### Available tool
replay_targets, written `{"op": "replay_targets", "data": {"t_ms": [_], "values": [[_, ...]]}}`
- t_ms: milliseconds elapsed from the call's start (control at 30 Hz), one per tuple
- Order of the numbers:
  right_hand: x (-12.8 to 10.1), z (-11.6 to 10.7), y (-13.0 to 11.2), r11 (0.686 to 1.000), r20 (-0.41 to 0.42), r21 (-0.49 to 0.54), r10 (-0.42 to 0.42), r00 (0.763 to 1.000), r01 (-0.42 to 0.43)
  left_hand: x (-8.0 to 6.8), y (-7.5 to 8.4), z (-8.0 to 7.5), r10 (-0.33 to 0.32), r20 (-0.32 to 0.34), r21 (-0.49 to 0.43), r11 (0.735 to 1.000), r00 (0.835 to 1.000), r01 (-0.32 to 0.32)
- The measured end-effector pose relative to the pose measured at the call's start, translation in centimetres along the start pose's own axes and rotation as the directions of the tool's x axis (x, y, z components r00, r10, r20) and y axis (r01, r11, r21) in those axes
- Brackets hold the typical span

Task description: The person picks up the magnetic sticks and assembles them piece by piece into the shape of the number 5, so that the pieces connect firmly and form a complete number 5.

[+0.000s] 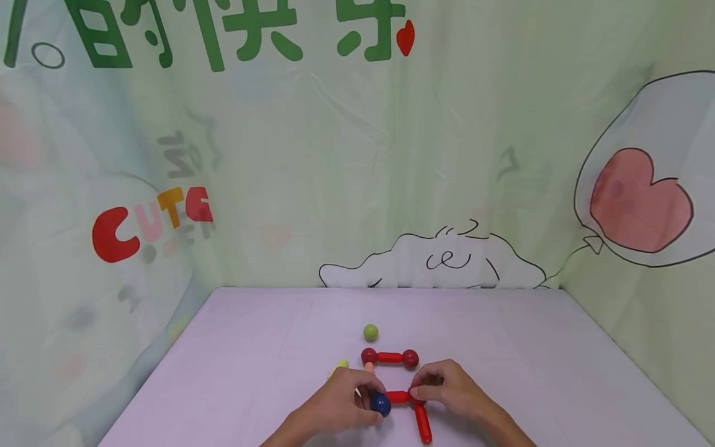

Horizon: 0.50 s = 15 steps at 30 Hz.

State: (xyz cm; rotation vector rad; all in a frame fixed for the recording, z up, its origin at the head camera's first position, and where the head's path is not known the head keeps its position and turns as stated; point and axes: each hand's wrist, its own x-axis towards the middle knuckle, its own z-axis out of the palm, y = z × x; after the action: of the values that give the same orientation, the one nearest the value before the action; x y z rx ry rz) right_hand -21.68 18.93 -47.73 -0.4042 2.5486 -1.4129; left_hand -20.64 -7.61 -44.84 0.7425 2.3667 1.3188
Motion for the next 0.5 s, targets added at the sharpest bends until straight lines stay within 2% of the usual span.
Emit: {"op": "replay_targets", "data": {"t_ms": [267,500], "values": [[-0.1,0.0,-0.1,1.0,-0.007,-0.018,0.001,1.0,-0.001,-0.7,0.5,1.3,-0.087,0.07,-0.026,0.996,0.994,0.089],[-0.1,0.1,0.0,1.0,-0.034,-0.019,0.002,0.999,-0.003,-0.8,0.4,2.4,-0.079,0.122,-0.096,0.991,0.989,0.091]]}}
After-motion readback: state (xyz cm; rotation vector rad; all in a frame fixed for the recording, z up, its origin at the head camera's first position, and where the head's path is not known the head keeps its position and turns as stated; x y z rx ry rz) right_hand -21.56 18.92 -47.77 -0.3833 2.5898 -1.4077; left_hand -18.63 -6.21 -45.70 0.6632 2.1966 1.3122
